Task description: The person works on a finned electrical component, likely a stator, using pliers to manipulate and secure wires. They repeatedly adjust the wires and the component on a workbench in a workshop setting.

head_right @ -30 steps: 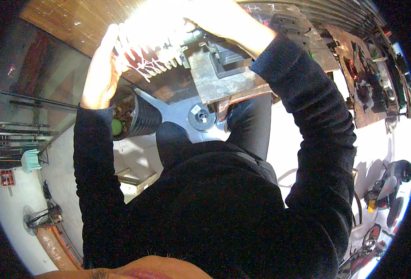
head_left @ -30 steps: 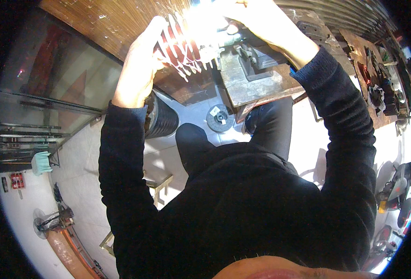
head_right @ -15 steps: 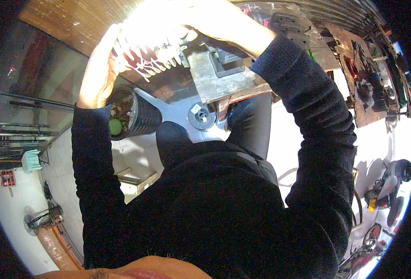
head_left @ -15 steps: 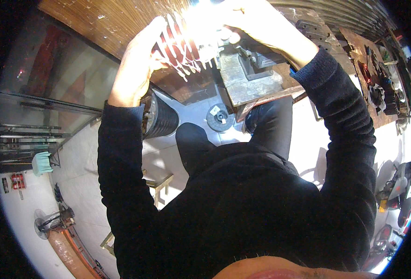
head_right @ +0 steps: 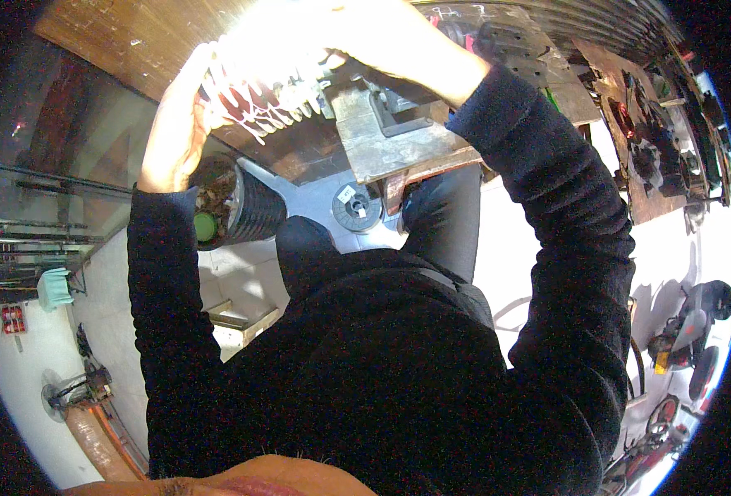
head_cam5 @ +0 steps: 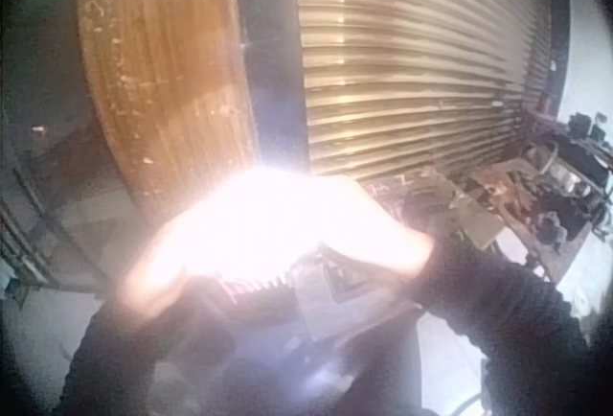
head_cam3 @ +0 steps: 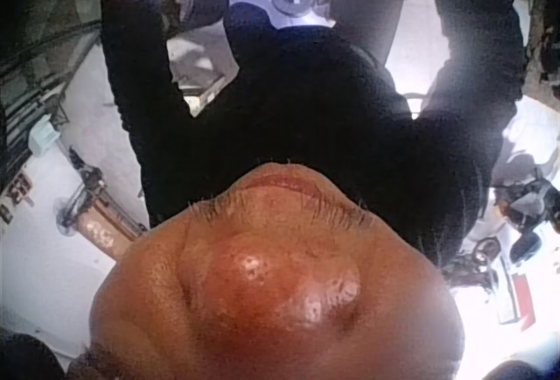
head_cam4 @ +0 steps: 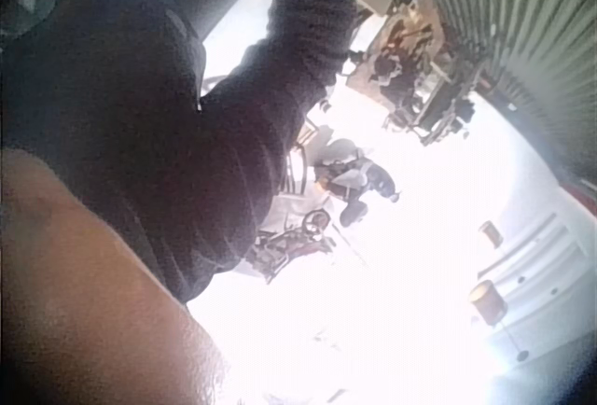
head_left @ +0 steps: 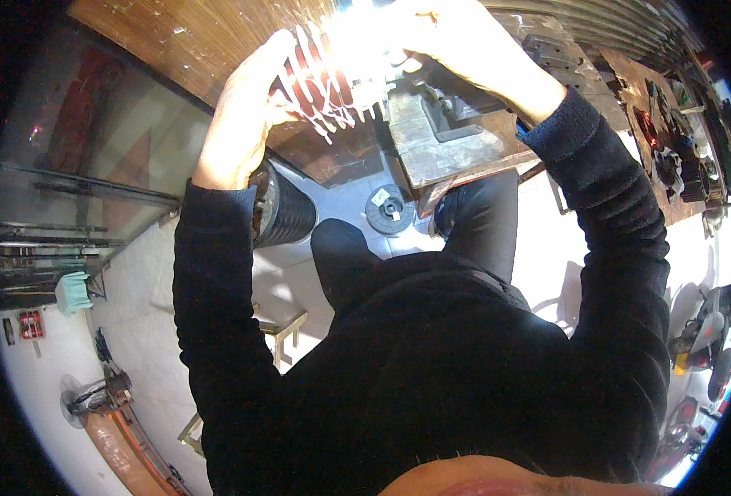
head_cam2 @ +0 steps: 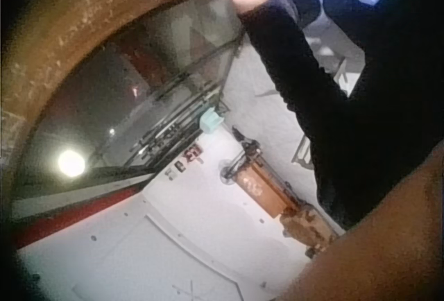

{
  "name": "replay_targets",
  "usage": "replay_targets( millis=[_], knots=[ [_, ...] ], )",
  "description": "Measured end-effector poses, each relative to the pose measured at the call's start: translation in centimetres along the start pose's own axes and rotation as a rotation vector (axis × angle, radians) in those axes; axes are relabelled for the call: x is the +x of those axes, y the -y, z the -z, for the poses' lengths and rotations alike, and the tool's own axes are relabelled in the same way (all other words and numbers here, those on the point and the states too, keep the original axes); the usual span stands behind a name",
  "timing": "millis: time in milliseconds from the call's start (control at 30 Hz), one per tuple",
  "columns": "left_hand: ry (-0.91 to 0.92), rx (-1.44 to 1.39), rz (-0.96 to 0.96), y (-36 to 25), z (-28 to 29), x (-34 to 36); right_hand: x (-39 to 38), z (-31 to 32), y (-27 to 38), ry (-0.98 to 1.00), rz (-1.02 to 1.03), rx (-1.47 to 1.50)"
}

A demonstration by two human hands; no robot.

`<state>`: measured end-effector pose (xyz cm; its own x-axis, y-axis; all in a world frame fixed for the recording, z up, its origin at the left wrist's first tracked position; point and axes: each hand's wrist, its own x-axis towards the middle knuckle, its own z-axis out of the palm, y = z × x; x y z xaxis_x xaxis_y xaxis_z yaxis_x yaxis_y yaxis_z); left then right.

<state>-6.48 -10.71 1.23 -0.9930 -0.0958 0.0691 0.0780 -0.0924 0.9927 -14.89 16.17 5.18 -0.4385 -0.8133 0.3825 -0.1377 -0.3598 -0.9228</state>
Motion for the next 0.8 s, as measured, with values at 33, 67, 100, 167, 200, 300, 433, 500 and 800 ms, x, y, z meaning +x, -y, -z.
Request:
replay_targets(
  millis=[33, 67, 100, 167, 200, 300, 433, 500, 800],
  knots=[
    [-0.014, -0.005, -0.004, 0.1, 0.1, 0.0, 0.0, -0.1, 0.1, 0.017, 0.021, -0.025],
    [-0.019, -0.009, -0.006, 0.1, 0.1, 0.0, 0.0, -0.2, 0.2, 0.013, 0.018, -0.022],
    [-0.019, -0.012, 0.000, 0.1, 0.2, 0.0, 0.1, -0.2, 0.3, 0.027, 0.019, -0.020],
    [-0.005, 0.009, 0.009, 0.1, 0.3, 0.0, 0.1, 0.0, 0.3, 0.050, 0.023, -0.014],
    [0.002, 0.024, 0.006, 0.0, 0.3, 0.1, 0.1, 0.1, 0.4, 0.061, 0.029, -0.013],
    [0.020, 0.039, -0.027, 0.0, 0.4, 0.0, 0.1, 0.6, 0.4, 0.104, 0.048, -0.011],
    [0.097, 0.025, -0.045, -0.1, 0.4, -0.2, 0.0, 1.2, 0.4, 0.169, 0.067, -0.001],
    [0.092, 0.022, -0.028, 0.0, 0.3, -0.2, 0.0, 1.5, 0.4, 0.203, 0.080, -0.003],
    [0.014, 0.033, 0.004, -0.3, -0.1, -0.2, 0.0, 1.2, 0.5, 0.257, 0.087, 0.032]
  ],
)
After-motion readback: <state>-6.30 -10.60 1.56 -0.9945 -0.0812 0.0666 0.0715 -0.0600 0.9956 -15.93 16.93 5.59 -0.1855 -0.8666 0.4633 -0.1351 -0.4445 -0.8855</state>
